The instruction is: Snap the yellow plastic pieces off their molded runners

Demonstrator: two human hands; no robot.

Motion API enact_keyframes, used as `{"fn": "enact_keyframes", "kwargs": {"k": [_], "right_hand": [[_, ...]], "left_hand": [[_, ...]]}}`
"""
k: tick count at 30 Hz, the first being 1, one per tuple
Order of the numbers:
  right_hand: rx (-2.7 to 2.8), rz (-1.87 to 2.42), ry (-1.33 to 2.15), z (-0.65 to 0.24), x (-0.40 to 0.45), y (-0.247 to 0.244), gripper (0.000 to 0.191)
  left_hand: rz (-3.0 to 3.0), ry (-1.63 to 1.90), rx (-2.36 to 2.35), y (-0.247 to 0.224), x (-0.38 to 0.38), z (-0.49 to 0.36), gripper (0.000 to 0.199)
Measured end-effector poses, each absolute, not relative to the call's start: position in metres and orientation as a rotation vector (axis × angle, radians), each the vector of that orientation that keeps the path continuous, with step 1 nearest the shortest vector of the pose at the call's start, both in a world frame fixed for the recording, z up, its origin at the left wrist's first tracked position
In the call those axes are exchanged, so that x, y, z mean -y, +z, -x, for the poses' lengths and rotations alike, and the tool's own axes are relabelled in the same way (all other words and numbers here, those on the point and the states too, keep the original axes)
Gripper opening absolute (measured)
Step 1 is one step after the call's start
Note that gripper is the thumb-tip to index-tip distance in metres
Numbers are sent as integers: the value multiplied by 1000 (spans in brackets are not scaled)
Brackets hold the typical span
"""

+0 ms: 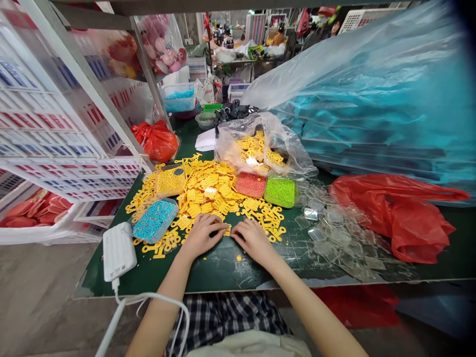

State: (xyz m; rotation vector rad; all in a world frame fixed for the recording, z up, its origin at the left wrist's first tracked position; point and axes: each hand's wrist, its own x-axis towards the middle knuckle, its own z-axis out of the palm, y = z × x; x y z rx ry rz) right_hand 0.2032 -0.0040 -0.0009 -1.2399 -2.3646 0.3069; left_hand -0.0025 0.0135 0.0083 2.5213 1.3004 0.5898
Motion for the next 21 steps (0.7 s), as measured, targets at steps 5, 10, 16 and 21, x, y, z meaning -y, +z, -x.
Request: {"fn": "enact_keyframes", "kwargs": {"k": [5, 10, 16, 21], "right_hand": [[2393, 1250, 178, -190, 4, -12, 12], [2384, 1242, 101, -187, 2, -18, 15], [2343, 1245, 138, -188, 3, -22, 16], [2297, 1253, 160, -189, 4, -22, 19]], "left_hand": [[-2477, 614, -1390, 7, -15, 8, 22], [-2484, 530, -1363, 6, -15, 9, 23], [-2487, 496, -1368, 7, -15, 9, 22], [-2476, 503, -1368, 6, -14, 7, 19]]}}
